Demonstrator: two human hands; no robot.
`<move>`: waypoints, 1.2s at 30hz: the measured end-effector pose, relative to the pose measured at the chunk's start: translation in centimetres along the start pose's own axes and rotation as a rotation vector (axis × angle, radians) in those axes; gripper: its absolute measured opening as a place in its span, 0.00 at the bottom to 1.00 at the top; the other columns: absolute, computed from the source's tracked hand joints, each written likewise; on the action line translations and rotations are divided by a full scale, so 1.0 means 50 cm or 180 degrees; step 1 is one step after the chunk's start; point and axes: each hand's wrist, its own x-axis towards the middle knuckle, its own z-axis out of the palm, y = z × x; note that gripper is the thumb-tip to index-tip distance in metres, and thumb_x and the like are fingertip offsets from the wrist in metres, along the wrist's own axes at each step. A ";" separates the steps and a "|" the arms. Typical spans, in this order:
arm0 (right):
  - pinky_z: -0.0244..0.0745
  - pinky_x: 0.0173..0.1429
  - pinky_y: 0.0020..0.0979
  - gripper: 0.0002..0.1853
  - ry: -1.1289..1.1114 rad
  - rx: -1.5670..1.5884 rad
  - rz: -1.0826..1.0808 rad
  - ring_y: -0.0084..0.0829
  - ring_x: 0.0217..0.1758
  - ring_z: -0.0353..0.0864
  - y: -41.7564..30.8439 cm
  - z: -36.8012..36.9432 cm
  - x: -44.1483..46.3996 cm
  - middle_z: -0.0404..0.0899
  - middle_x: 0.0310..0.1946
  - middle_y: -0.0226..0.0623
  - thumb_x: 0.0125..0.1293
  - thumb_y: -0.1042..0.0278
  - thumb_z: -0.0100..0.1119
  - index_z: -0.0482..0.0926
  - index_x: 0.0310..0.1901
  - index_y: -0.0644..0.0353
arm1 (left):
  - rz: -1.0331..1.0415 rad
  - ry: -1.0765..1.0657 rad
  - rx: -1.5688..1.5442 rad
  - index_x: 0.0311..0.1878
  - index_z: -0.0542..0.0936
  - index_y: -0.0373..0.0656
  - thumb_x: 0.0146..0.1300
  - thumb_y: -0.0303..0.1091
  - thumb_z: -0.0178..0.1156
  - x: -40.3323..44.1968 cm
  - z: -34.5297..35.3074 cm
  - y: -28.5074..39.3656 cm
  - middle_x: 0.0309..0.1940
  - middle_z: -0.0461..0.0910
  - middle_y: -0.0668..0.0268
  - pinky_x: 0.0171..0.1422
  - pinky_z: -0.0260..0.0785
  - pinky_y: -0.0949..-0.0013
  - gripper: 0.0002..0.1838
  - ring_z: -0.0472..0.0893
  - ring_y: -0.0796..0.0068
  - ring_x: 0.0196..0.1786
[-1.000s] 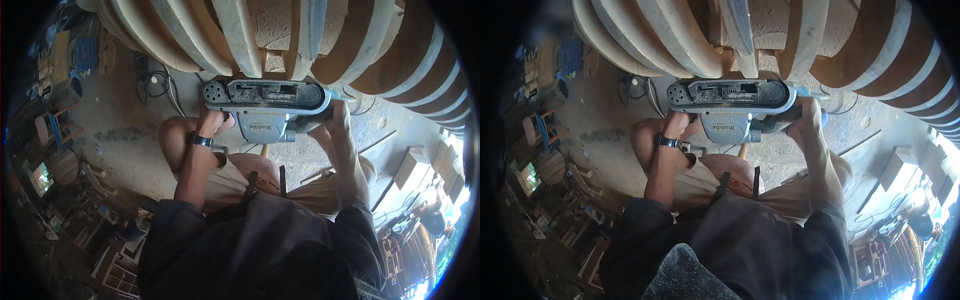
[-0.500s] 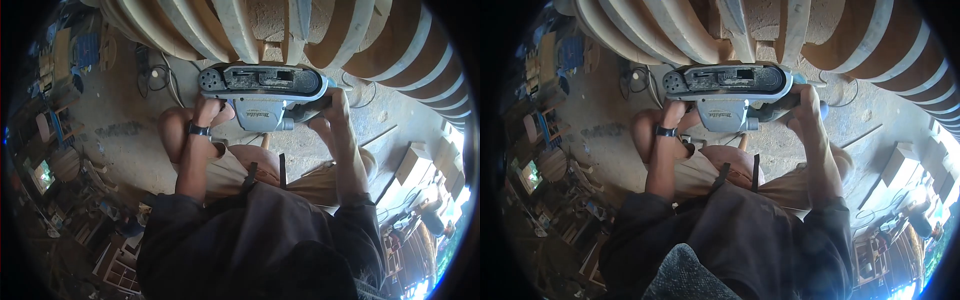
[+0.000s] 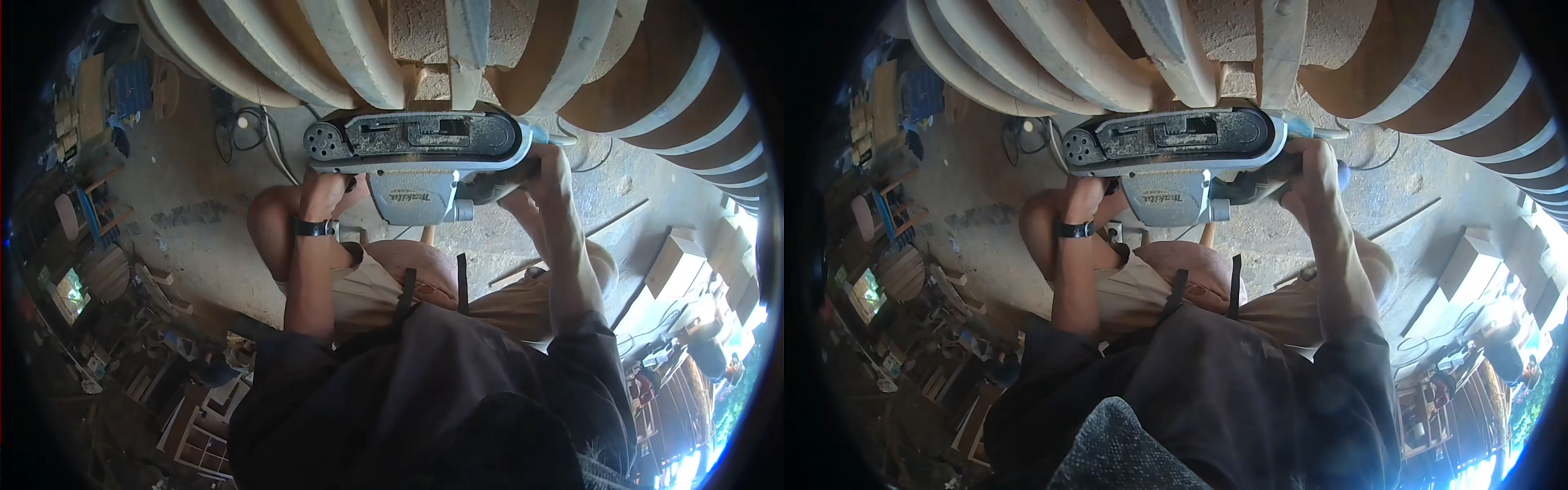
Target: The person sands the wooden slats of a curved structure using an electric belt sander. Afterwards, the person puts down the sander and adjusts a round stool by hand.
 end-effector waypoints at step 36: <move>0.75 0.35 0.34 0.16 -0.0746 -0.1785 -0.0500 0.41 0.29 0.81 -0.043 -0.009 -0.008 0.79 0.26 0.45 0.38 0.81 0.65 0.79 0.35 0.65 | 0.0234 -0.0150 -0.0003 0.42 0.79 0.34 0.61 0.27 0.55 -0.008 -0.029 0.007 0.35 0.81 0.68 0.37 0.69 0.73 0.09 0.74 0.82 0.35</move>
